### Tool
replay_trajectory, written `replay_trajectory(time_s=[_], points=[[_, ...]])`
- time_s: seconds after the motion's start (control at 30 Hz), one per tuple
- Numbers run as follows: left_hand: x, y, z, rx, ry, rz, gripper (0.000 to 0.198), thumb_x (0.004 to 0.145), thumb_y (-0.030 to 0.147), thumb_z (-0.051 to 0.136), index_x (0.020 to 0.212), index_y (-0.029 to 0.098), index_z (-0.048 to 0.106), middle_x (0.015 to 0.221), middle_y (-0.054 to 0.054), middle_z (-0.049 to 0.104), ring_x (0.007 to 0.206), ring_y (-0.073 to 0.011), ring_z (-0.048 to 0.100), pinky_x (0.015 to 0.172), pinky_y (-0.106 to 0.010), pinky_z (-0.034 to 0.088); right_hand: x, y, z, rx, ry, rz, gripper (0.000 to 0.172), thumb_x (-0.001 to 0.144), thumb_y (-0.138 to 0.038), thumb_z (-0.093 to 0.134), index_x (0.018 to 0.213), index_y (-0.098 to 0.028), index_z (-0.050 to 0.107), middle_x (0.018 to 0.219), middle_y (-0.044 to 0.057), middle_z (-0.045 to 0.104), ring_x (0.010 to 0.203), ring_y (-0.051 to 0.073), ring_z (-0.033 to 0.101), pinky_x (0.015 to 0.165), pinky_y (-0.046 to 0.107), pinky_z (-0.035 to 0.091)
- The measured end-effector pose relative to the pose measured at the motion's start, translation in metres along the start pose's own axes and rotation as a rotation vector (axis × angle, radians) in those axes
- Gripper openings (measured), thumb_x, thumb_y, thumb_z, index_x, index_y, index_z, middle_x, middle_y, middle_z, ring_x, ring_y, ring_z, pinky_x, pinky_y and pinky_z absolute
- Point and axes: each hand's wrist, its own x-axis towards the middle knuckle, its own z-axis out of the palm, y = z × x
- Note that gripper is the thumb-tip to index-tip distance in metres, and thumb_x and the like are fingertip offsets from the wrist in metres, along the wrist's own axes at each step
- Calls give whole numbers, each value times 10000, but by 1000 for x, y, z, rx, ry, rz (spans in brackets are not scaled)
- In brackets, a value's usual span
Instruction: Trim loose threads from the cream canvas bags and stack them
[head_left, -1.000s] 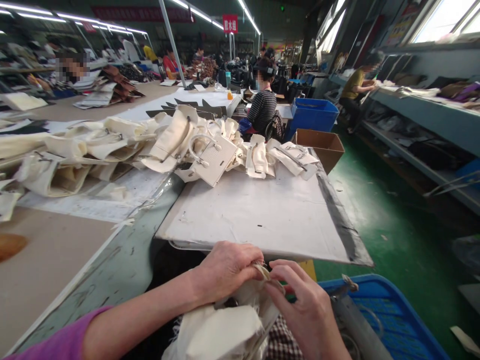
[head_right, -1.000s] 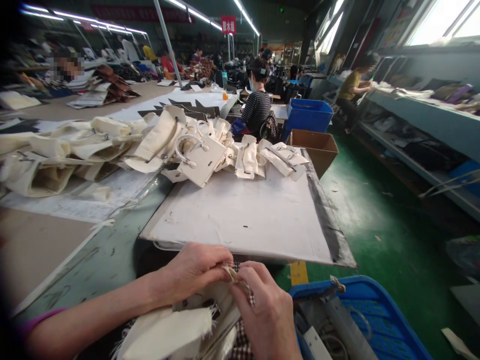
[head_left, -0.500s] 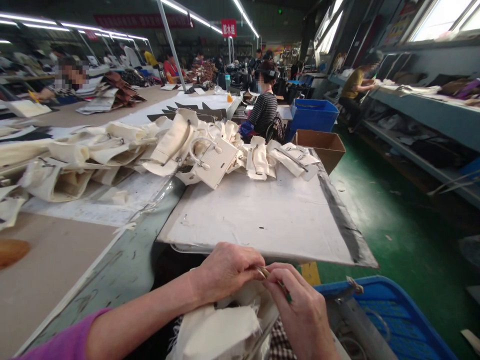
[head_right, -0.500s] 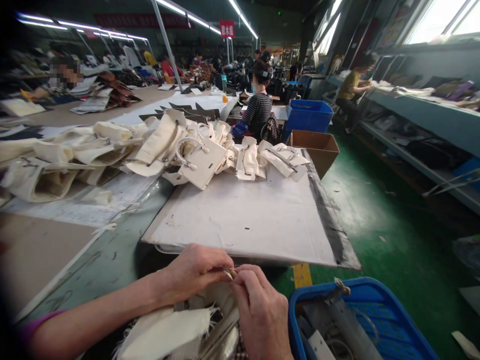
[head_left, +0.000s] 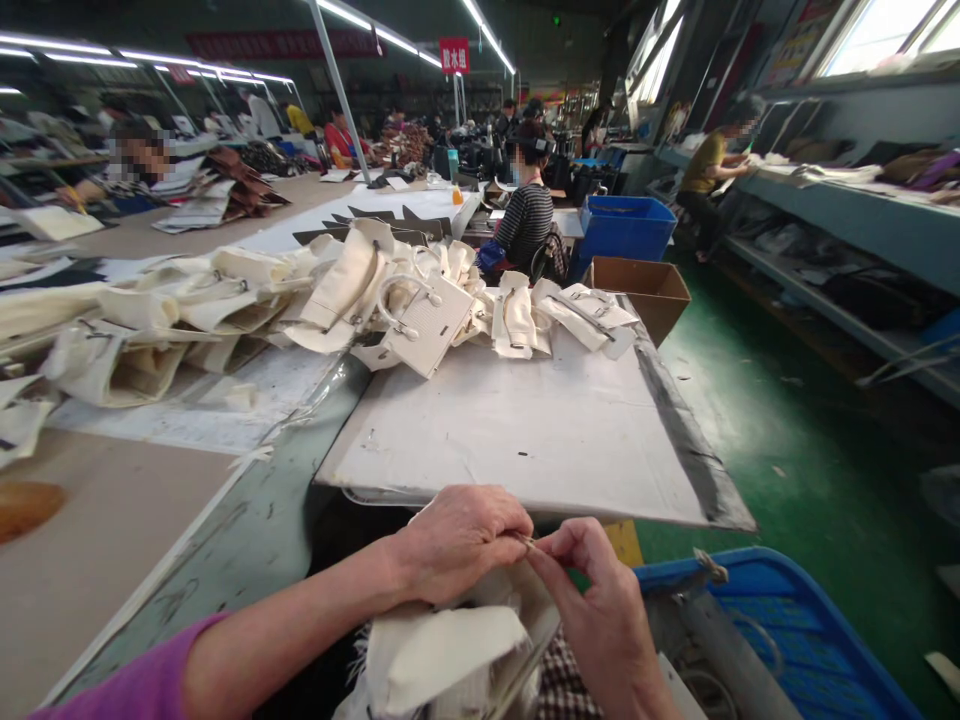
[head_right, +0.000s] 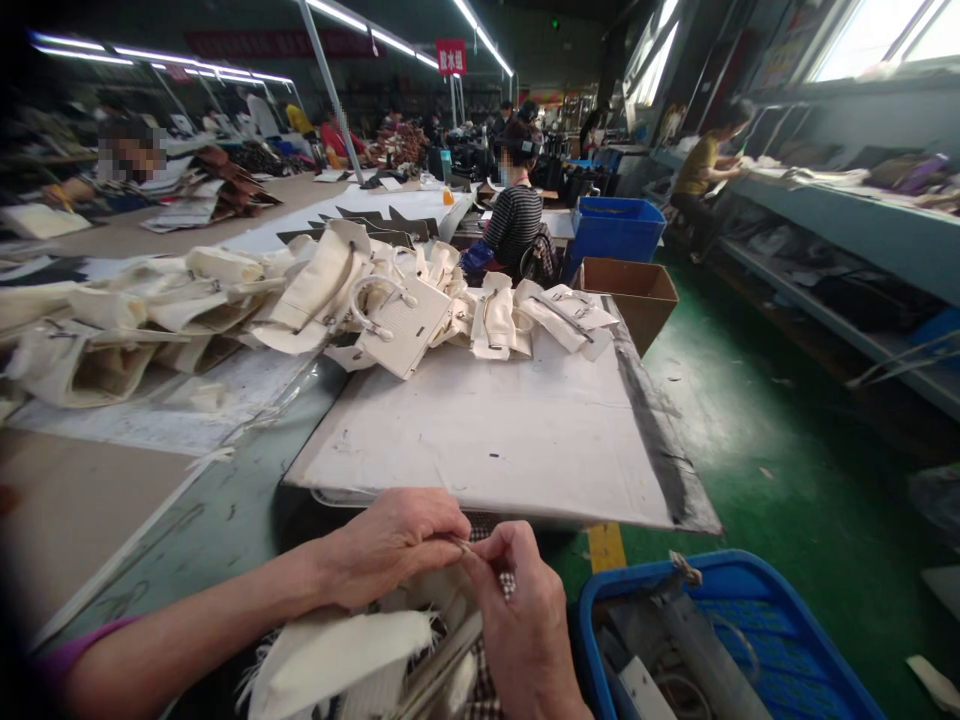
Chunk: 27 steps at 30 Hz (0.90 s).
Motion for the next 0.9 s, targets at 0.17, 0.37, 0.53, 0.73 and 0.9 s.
replay_trajectory(time_s=[0.17, 0.37, 0.53, 0.73, 0.9], points=[[7, 1, -4, 86, -101, -62, 113, 811, 226, 570, 911, 213, 622, 830, 40, 649, 733, -134, 575, 615, -203, 383, 14, -3, -3, 237, -87, 110, 292, 784, -433, 672, 761, -191, 510, 667, -29, 599, 614, 130, 540, 545, 215, 407], [10, -10, -17, 322, -42, -67, 105, 851, 222, 546, 789, 201, 629, 846, 7, 670, 788, -162, 607, 657, -222, 382, 34, -15, -18, 126, -59, 56, 346, 907, -514, 480, 933, -185, 582, 863, 54, 713, 854, 203, 656, 799, 311, 501], [-1, -9, -49, 394, 106, -205, 188, 834, 217, 487, 670, 171, 564, 690, -20, 618, 657, -163, 538, 571, -243, 309, 26, -68, -33, 23, -312, -201, 408, 982, -474, 315, 1105, -257, 638, 1139, 40, 683, 1037, 199, 630, 889, 305, 494], [-24, 15, -81, 428, 259, -385, 230, 756, 197, 466, 528, 172, 455, 485, 24, 426, 491, -120, 382, 478, -250, 195, 28, -120, -39, -425, -558, -660, 353, 971, -244, 363, 786, -233, 662, 764, -15, 709, 773, 149, 666, 1024, 412, 362], [-42, 37, -80, 321, 283, -476, 196, 697, 181, 469, 505, 175, 432, 442, 37, 433, 453, -103, 398, 468, -242, 205, 34, -117, -62, -828, -500, -824, 275, 838, -162, 499, 614, -240, 638, 600, -27, 676, 621, 175, 658, 983, 506, 356]])
